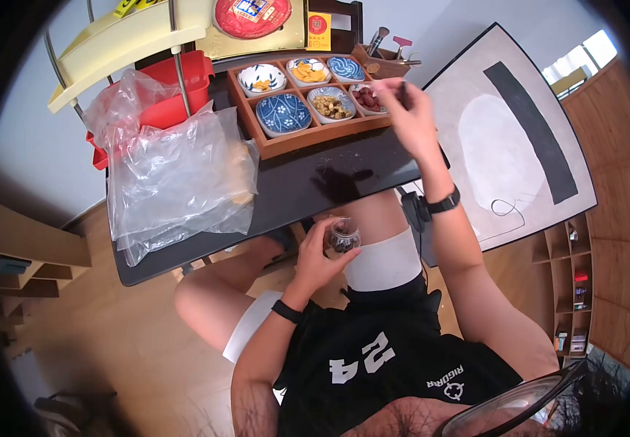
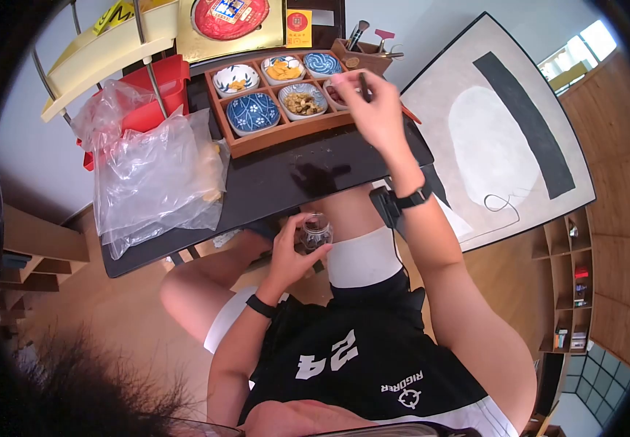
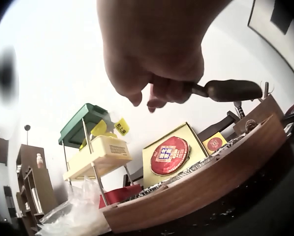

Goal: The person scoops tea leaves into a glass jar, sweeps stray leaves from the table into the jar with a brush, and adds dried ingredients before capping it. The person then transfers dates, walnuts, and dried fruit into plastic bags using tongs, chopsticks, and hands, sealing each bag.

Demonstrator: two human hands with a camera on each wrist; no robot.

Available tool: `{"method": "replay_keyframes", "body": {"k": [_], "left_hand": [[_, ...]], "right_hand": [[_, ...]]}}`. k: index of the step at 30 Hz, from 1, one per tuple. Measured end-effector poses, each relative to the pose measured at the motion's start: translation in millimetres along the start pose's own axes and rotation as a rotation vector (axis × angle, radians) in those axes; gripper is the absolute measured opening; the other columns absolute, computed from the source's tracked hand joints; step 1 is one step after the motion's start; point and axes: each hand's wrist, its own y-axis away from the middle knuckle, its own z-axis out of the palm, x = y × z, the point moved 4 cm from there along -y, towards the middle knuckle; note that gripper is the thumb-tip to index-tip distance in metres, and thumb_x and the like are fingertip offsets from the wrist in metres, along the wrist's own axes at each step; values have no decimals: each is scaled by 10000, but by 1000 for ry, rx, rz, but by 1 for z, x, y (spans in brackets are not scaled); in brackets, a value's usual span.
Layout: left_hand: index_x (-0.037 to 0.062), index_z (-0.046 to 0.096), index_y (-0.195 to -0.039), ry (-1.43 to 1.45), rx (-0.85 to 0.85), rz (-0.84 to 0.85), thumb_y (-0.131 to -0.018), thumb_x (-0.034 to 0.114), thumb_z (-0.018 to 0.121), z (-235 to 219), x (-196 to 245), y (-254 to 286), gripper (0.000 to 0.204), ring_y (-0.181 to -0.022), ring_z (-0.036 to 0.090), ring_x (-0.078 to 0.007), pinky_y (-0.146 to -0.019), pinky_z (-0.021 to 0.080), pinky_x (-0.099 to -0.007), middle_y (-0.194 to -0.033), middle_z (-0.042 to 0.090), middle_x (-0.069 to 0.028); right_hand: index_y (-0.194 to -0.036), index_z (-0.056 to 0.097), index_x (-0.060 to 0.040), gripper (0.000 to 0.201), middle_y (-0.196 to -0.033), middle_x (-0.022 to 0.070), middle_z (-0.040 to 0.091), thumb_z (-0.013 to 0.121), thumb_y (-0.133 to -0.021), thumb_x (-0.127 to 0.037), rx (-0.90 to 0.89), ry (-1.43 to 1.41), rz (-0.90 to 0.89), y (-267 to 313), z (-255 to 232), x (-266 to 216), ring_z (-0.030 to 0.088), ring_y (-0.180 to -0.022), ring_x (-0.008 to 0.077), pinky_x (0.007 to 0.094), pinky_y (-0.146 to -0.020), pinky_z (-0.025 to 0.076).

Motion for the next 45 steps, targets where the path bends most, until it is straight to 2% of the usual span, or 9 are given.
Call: {"method": "replay_keyframes", "body": {"k": [4,6,11,13,17,22,26,37,45], "left_hand": [[63,568,-1311,-54,54,9,-749,247,925,-4,5,-3,690,-1142,655,-276,-959,531,-394,-1263,664,-125],[58,567,-1315,-60,78,11,-743,255,931,-4,3,-3,706,-1146,653,-276,-964,527,-393,-1279,657,-127],[39,569,-1324,-58,125,72,-743,269,932,-6,-6,-4,723,-1146,641,-296,-923,525,-367,-1268,640,-138],[35,563,-1323,-58,134,57,-735,235,940,-7,-1,-4,727,-1166,647,-288,-976,517,-377,-1272,645,-143],[28,555,-1330,-57,132,47,-729,190,947,-5,2,-5,735,-1197,653,-283,-1035,506,-392,-1292,648,-154],[28,551,-1345,-25,99,24,-744,182,939,-4,0,-6,732,-1192,662,-268,-1004,526,-385,-1313,652,-151],[29,551,-1345,2,74,-15,-762,173,930,-3,-5,-6,710,-1162,676,-239,-957,546,-362,-1307,664,-133],[24,533,-1338,-15,139,-56,-780,195,917,-4,1,-5,699,-1131,691,-240,-869,565,-345,-1267,681,-145],[2,501,-1383,-14,184,-13,-795,180,898,-2,-11,-15,730,-1123,696,-270,-841,579,-359,-1257,673,-187]], "right_hand": [[-1029,706,37,374,-815,23,661,545,-1092,-294,68,-46,46,13,-28,3,585,-699,86,232,-647,468],[-1028,681,37,656,-783,33,620,349,-1118,-522,-17,-570,170,16,-30,23,520,-634,108,234,-605,423],[-997,668,39,914,-686,30,557,112,-1067,-682,-1,-901,446,23,-22,94,397,-515,114,262,-665,414],[-1019,675,52,929,-569,-1,439,124,-1063,-694,-473,-1107,323,35,-26,118,336,-499,123,271,-652,393],[-1109,686,50,902,-544,-7,399,152,-1074,-676,-305,-1019,375,51,-27,85,322,-508,123,288,-601,376],[-1193,669,40,669,-832,95,697,338,-1112,-537,-332,-778,360,64,-45,76,677,-752,166,250,-596,500],[-1183,676,20,233,-909,73,697,632,-1020,-141,-223,-548,386,75,-41,59,658,-755,117,245,-620,507],[-1174,705,-9,238,-747,-23,615,639,-1036,-192,-169,-525,441,71,-23,63,534,-633,66,225,-572,424],[-965,778,39,160,-821,61,744,724,-963,-112,37,129,-7,72,-28,54,687,-714,92,224,-630,522]]}}
